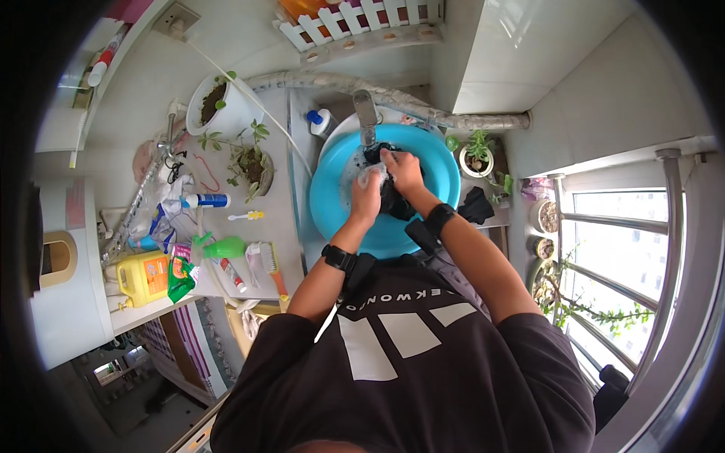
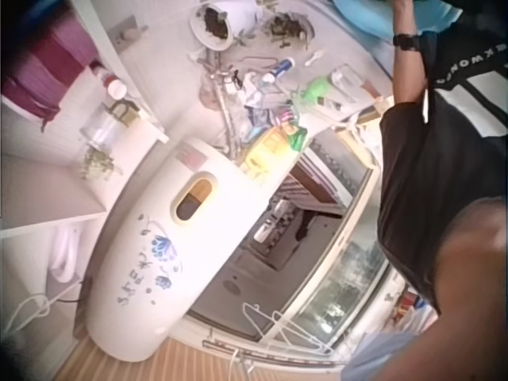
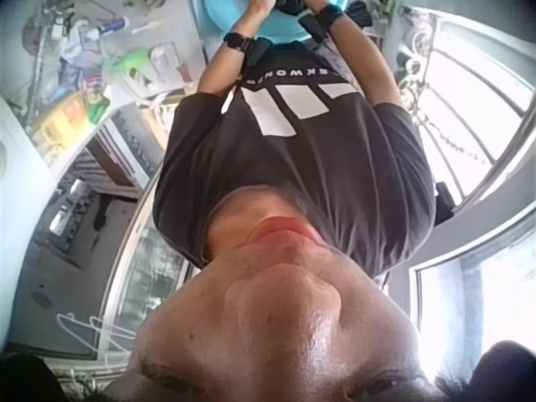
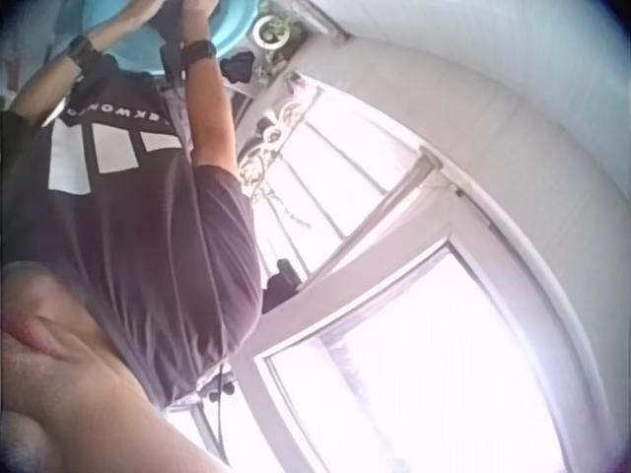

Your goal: The person washes a black garment in a blue basin by hand, rubbing and squeezing it under running water.

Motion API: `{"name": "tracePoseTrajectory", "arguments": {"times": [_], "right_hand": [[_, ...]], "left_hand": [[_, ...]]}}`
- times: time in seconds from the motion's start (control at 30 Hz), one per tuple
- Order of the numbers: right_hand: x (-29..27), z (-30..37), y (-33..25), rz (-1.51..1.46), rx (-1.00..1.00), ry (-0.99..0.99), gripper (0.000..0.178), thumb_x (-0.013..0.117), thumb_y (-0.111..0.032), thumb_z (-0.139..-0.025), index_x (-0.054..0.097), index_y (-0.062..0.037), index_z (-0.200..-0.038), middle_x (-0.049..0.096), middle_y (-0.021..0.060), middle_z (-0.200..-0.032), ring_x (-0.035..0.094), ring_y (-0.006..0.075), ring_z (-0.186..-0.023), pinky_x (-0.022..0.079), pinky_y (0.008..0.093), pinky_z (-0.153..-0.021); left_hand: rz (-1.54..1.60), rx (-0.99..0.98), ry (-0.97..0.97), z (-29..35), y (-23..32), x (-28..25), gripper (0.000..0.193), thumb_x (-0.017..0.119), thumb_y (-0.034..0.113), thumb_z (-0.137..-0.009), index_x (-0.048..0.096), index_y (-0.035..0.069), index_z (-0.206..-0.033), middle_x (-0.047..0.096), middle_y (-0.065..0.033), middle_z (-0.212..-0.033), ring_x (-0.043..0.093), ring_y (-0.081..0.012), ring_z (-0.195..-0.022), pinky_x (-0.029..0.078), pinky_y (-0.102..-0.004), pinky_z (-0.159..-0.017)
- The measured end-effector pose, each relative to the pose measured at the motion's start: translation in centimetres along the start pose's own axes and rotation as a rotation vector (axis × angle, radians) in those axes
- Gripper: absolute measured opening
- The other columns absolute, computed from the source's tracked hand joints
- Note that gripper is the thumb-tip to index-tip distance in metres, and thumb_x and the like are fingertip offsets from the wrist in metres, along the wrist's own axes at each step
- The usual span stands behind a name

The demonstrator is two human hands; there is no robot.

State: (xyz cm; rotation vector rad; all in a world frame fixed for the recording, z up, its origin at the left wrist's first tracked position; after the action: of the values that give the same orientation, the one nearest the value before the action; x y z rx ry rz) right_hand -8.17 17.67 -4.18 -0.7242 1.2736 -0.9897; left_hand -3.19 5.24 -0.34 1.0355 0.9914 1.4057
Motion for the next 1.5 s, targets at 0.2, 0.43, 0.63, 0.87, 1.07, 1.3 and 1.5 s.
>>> {"name": "tracePoseTrajectory", "arguments": {"times": [0.2, 0.43, 0.63, 0.87, 1.07, 1.3, 1.5], "right_hand": [[0.1, 1.5, -1.9, -0.347, 0.017, -0.049, 0.045, 0.056, -0.042, -0.094, 0.065, 0.0012, -0.1, 0.067, 0.024, -0.091, 0.064, 0.0265, -0.083, 0.049, 0.0384, -0.08], [3.6, 1.2, 1.5, 0.312, -0.111, -0.112, 0.038, 0.049, -0.04, -0.094, 0.07, -0.0091, -0.094, 0.065, 0.0275, -0.092, 0.063, 0.0458, -0.089, 0.052, 0.0527, -0.08], [4.7, -1.9, 3.9, 0.271, 0.083, -0.158, 0.042, 0.054, -0.044, -0.088, 0.068, -0.0076, -0.104, 0.067, 0.0236, -0.102, 0.062, 0.044, -0.098, 0.05, 0.0499, -0.09], [9.2, -1.5, 6.4, 0.615, -0.287, -0.46, 0.056, 0.064, -0.025, -0.08, 0.048, -0.01, -0.132, 0.042, 0.0218, -0.139, 0.056, 0.0429, -0.114, 0.049, 0.0483, -0.094], [10.7, -3.2, 7.0, 0.854, -0.29, -0.621, 0.045, 0.056, -0.027, -0.086, 0.055, -0.0057, -0.125, 0.048, 0.0265, -0.136, 0.058, 0.0413, -0.112, 0.05, 0.0469, -0.093], [12.9, -9.2, 14.8, 0.778, -0.241, -0.833, 0.029, 0.053, -0.023, -0.086, 0.071, -0.0023, -0.097, 0.068, 0.0227, -0.103, 0.066, 0.0387, -0.095, 0.052, 0.047, -0.087], [11.4, -10.6, 17.7, 0.412, 0.033, -0.605, 0.025, 0.055, -0.016, -0.082, 0.066, 0.0003, -0.096, 0.065, 0.0215, -0.104, 0.061, 0.0373, -0.099, 0.049, 0.046, -0.082]], "left_hand": [[0.182, -0.075, 0.273, -2.9, -2.0, -3.0, 0.034, 0.052, 0.03, -0.095, 0.061, 0.001, -0.111, 0.061, -0.0113, -0.108, 0.057, -0.0208, -0.1, 0.045, -0.0331, -0.089], [-0.26, -0.047, 0.136, -0.7, -4.3, -3.1, 0.039, 0.053, 0.035, -0.097, 0.063, -0.002, -0.105, 0.068, -0.0171, -0.096, 0.065, -0.028, -0.092, 0.048, -0.0364, -0.082], [-0.812, 0.109, 0.004, -5.8, -6.5, -7.9, 0.054, 0.062, 0.039, -0.09, 0.053, -0.004, -0.121, 0.053, -0.0268, -0.126, 0.053, -0.0459, -0.111, 0.045, -0.0485, -0.093], [-1.259, -0.265, -0.214, -7.9, -13.4, -7.9, 0.065, 0.053, 0.027, -0.093, 0.025, 0.009, -0.149, 0.023, -0.0235, -0.151, 0.03, -0.052, -0.132, 0.03, -0.0538, -0.109], [-1.631, -0.242, -0.665, -9.2, -16.5, -5.1, 0.047, 0.04, 0.023, -0.095, 0.044, 0.011, -0.141, 0.045, -0.0186, -0.144, 0.035, -0.0381, -0.137, 0.034, -0.0521, -0.108], [-1.579, -0.33, -0.649, -11.1, -16.2, -4.6, 0.043, 0.045, 0.02, -0.095, 0.048, 0.009, -0.137, 0.06, -0.0163, -0.127, 0.061, -0.0368, -0.112, 0.05, -0.0477, -0.093], [-0.719, -0.609, -0.172, -11.7, -11.0, -5.4, 0.041, 0.042, 0.037, -0.099, 0.052, 0.004, -0.122, 0.061, -0.0146, -0.121, 0.064, -0.0357, -0.1, 0.055, -0.0465, -0.079]]}}
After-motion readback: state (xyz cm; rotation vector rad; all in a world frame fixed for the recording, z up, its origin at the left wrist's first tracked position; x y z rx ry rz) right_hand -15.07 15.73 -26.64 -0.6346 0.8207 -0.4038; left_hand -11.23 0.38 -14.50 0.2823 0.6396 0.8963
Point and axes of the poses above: each hand's wrist, its own z-axis away from the middle knuckle, its own x-axis out of the palm, y = z × x, the point moved 5 cm from there along -z, towards the middle knuckle
